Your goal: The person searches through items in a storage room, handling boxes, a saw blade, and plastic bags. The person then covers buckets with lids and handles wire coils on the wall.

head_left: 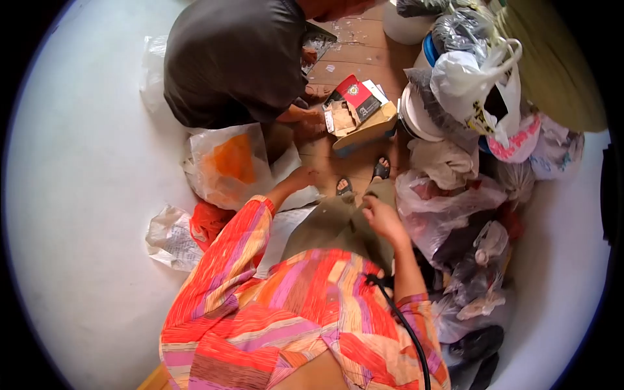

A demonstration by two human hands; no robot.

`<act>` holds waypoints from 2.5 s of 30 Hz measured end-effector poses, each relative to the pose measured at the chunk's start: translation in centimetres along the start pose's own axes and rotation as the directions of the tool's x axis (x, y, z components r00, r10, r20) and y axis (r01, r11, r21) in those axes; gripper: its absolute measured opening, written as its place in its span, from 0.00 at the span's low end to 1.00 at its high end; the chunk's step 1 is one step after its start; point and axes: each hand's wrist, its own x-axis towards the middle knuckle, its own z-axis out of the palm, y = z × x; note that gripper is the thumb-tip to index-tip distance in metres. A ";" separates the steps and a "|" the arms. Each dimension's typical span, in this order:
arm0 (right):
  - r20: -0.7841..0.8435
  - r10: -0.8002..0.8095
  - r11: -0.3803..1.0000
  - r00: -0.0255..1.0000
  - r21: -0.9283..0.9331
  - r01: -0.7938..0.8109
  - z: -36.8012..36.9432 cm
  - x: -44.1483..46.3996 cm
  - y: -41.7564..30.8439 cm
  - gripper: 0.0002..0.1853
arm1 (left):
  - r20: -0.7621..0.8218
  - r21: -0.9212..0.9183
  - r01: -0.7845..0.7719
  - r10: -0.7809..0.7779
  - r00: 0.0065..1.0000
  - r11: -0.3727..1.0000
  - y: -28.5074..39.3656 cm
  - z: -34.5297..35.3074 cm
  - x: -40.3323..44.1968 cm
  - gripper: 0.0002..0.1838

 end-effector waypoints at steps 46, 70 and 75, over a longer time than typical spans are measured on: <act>-0.144 0.307 0.852 0.941 0.482 -0.204 3.6 36.0 23.9 0.43 | -0.409 -0.011 -0.105 0.091 0.908 0.994 -3.4 4.5 21.7 0.24; 0.079 0.499 0.518 0.863 0.772 -0.370 0.0 25.4 28.6 0.17 | -0.221 0.436 -0.170 0.288 0.932 0.884 6.9 3.8 48.6 0.12; 0.066 0.635 0.406 0.770 0.820 -0.405 -1.0 22.8 32.6 0.16 | -0.390 0.463 0.012 0.192 0.900 0.886 6.0 10.2 54.1 0.24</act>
